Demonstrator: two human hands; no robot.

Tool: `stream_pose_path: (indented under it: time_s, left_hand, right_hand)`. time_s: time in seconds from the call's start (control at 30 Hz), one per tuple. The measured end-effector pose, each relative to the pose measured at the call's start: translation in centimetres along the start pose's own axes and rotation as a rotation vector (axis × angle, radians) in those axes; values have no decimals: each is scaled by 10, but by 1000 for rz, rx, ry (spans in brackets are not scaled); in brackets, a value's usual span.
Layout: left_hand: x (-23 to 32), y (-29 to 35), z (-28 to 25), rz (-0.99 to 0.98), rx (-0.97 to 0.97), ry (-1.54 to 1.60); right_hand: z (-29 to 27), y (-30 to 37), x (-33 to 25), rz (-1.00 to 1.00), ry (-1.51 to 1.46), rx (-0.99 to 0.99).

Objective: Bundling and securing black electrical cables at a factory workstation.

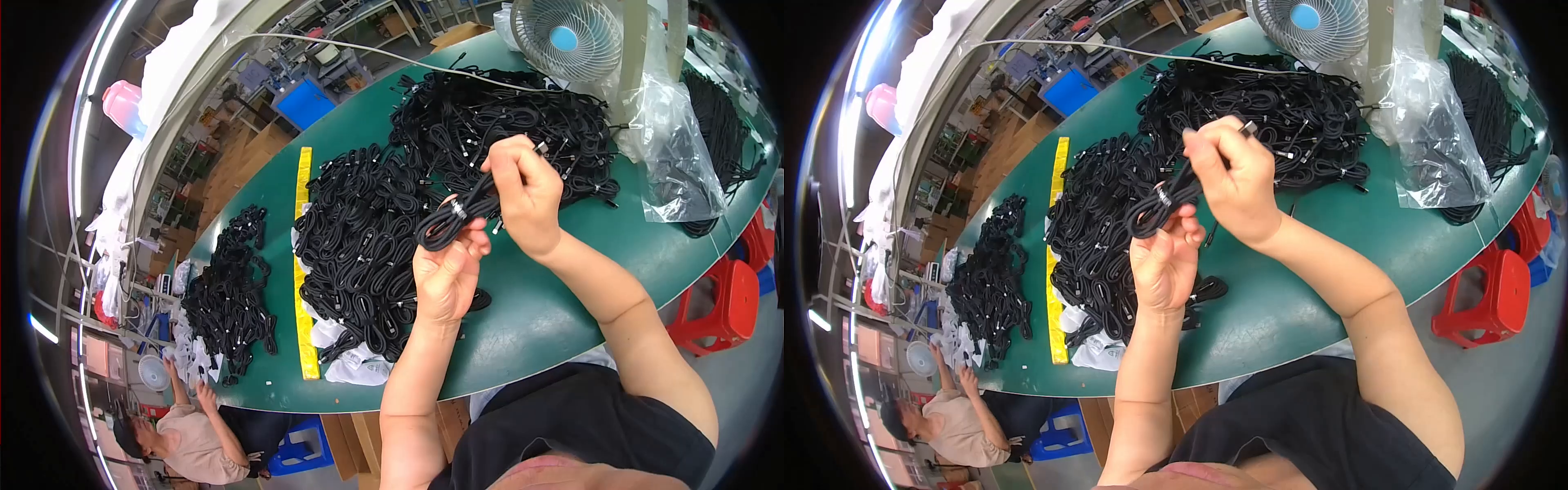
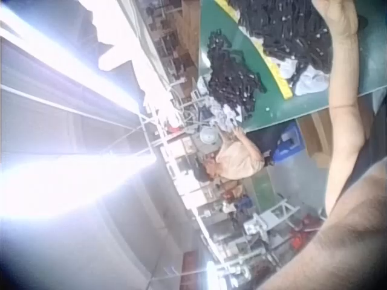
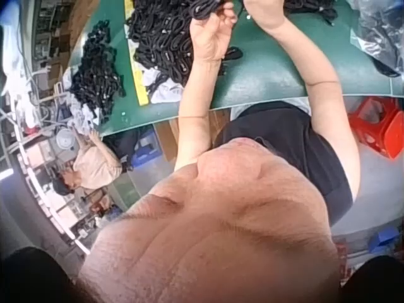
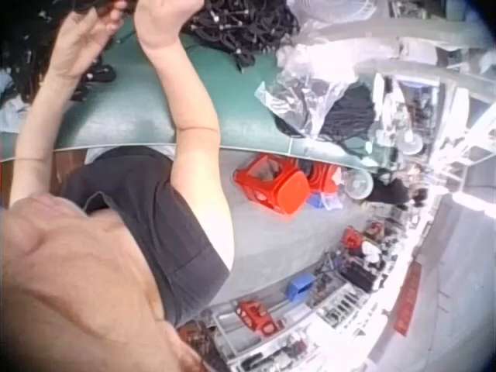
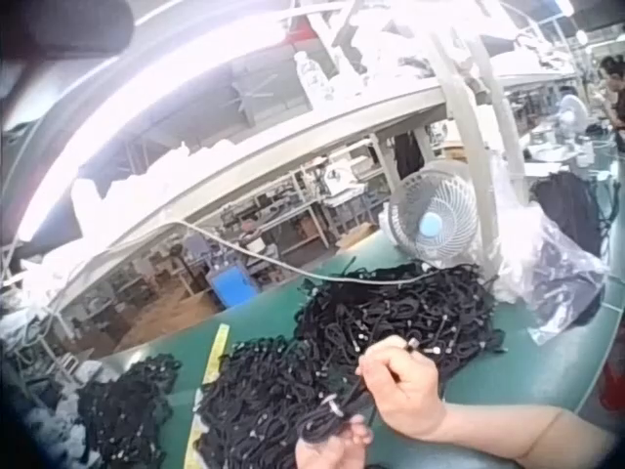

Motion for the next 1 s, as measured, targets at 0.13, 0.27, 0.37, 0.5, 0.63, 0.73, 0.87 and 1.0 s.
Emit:
stream_pose_path:
  time_s: [0.13,0.27,0.37,0.5,0.63,0.73,0.87,1.0]
  left_hand:
    - [12,-8,-15,107,190,45]
    - [32,-14,-18,163,144,30]
    - [39,-13,-26,158,90,73]
    - [45,-14,-23,172,73,87]
    - [41,-15,-26,188,173,43]
    - [45,-16,-29,213,169,-46]
    - [55,-11,-20,289,99,-264]
    - [57,-14,-20,243,106,-261]
  right_hand:
    - [10,6,-19,-210,46,-216]
    - [10,4,-22,21,19,-339]
    - [13,3,-22,121,-60,-537]
    - [9,-3,-16,144,-1,-662]
    - [10,2,-26,-200,317,-523]
    - [10,0,-35,-383,423,-438]
    - [10,-1,-33,-430,422,-523]
    - [14,8,-27,-445,316,-644]
Point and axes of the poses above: each hand's wrist, its own y-axis away from the middle knuckle, its own z-axis out of the palm, x = y × z, the point moved 3 cm from there along -y, towards the middle knuckle, and after that the axes turned 7 degrees about x, right-handed, at the moved point
